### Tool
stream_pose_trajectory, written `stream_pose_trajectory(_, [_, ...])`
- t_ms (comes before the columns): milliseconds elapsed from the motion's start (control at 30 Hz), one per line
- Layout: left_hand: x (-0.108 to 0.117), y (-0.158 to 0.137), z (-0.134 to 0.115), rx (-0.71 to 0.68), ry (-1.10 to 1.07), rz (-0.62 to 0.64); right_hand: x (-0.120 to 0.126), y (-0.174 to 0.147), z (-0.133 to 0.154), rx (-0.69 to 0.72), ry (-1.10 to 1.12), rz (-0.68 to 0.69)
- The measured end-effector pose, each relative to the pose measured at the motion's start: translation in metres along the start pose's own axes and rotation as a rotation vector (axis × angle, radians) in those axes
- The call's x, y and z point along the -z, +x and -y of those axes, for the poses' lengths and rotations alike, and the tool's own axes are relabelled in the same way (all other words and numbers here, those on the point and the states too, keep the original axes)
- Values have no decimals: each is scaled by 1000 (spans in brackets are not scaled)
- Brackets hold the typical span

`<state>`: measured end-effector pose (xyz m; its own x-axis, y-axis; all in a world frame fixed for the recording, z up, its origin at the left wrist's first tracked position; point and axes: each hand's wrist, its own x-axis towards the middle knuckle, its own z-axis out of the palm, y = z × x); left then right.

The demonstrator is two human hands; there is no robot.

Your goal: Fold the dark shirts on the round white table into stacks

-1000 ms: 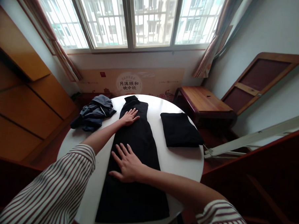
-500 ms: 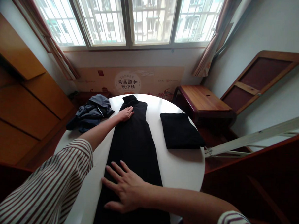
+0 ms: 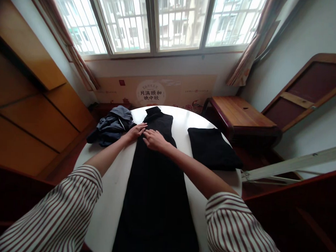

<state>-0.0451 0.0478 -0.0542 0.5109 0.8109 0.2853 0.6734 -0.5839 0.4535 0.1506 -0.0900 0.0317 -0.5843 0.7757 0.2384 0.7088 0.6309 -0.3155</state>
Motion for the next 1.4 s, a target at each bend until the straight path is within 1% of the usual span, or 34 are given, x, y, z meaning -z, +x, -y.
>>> stream_pose_trajectory(100, [-1, 2, 0, 20, -27, -2, 8, 21, -27, -13, -15, -14])
stream_pose_trajectory(233, [3, 1, 0, 43, -71, -8, 8, 31, -45, -9, -33, -9])
stream_pose_trajectory(333, [4, -1, 1, 51, -122, -26, -4, 36, -47, 9, -49, 22])
stream_pose_trajectory(467, [2, 0, 3, 48, -146, -45, -34, 30, -38, 53, -64, 93])
stream_pose_trajectory(567, [2, 2, 3, 65, -137, -43, -51, 9, -24, 122, -92, 174])
stream_pose_trajectory(667, [2, 2, 1, 79, -138, -41, -55, -25, -2, 200, -72, 228])
stream_pose_trajectory(867, [3, 1, 0, 95, -137, -54, -42, -105, 58, 354, 131, 294])
stream_pose_trajectory(967, [3, 1, 0, 97, -135, -54, -37, -140, 85, 404, 250, 340])
stream_pose_trajectory(1033, [2, 1, 1, 97, -134, -55, -34, -157, 97, 431, 316, 364])
stream_pose_trajectory(1100, [1, 2, 1, 100, -132, -58, -28, -164, 102, 470, 367, 376])
stream_pose_trajectory(1167, [1, 2, 1, 102, -130, -61, -21, -158, 98, 505, 401, 371])
stream_pose_trajectory(1233, [0, 2, 2, 102, -127, -63, -14, -140, 84, 475, 393, 319])
stream_pose_trajectory(1333, [0, 2, 2, 101, -125, -66, -10, -101, 54, 319, 232, 203])
stream_pose_trajectory(1400, [0, 2, 2, 101, -125, -69, -15, -82, 40, 214, 98, 190])
